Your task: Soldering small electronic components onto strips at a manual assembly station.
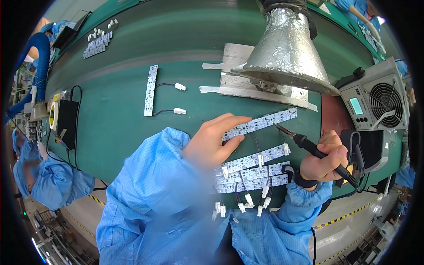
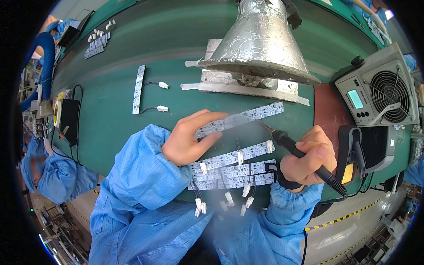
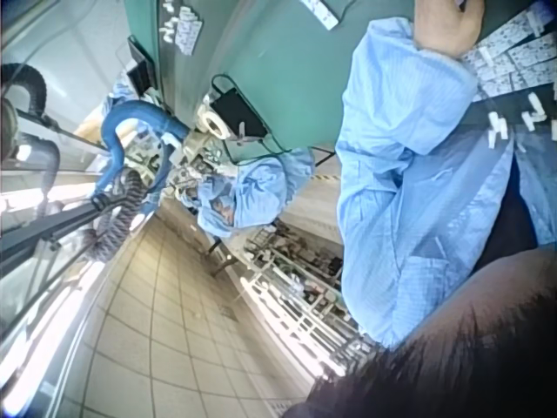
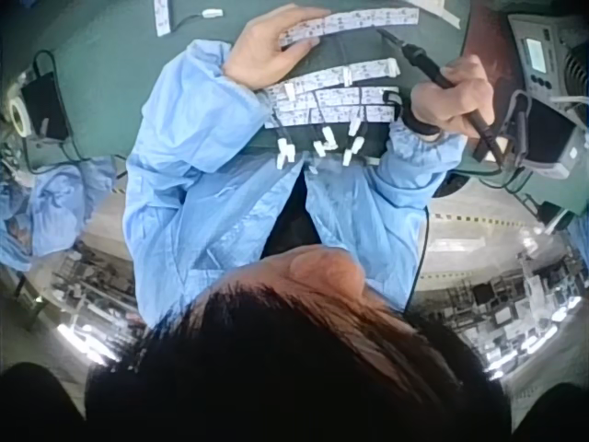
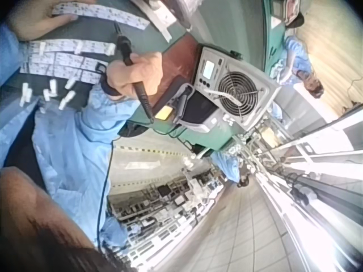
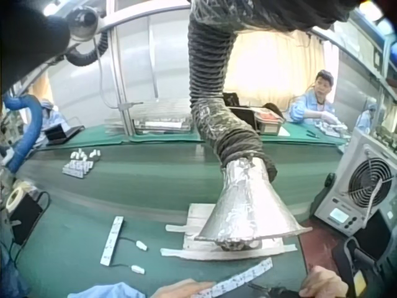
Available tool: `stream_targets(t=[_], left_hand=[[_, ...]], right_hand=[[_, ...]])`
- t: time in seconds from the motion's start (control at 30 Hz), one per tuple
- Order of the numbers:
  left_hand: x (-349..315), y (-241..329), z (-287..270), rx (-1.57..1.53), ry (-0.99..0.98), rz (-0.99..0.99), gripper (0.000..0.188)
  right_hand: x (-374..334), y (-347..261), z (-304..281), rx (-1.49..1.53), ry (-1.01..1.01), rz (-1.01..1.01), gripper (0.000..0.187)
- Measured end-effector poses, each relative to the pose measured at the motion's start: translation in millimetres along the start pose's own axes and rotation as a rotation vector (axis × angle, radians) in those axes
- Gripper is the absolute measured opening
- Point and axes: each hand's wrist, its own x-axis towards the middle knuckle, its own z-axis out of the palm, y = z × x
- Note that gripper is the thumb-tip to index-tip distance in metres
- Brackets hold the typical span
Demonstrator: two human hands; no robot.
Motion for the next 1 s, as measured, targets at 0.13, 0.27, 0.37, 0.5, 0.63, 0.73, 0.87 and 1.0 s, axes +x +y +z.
stream_targets(t=[0.13,0.27,0.37,0.5,0.63,0.73,0.87,1.0], left_hand=[[0,0,0,0.010,-0.002,0.008,0.035],[0,3,-1,0.008,0.003,-0.005,0.035],[0,2,1,0.005,-0.013,-0.011,0.035],[0,0,3,0.030,0.043,0.051,0.035],[0,0,4,0.050,0.047,0.007,0.036],[0,0,4,0.037,0.039,0.007,0.036],[1,0,6,0.034,0.044,0.008,0.036],[0,1,4,0.047,0.036,0.017,0.036]], right_hand=[[0,-1,-1,0.022,0.000,-0.006,0.044],[8,1,-7,0.059,0.108,0.008,0.044],[22,5,-18,-0.035,0.199,0.039,0.044],[27,16,-24,-0.089,0.233,0.089,0.044],[22,23,-24,-0.062,0.222,0.084,0.041],[21,22,-22,-0.041,0.204,0.094,0.040],[21,25,-23,-0.028,0.212,0.080,0.040],[21,26,-24,-0.031,0.182,0.079,0.041]])
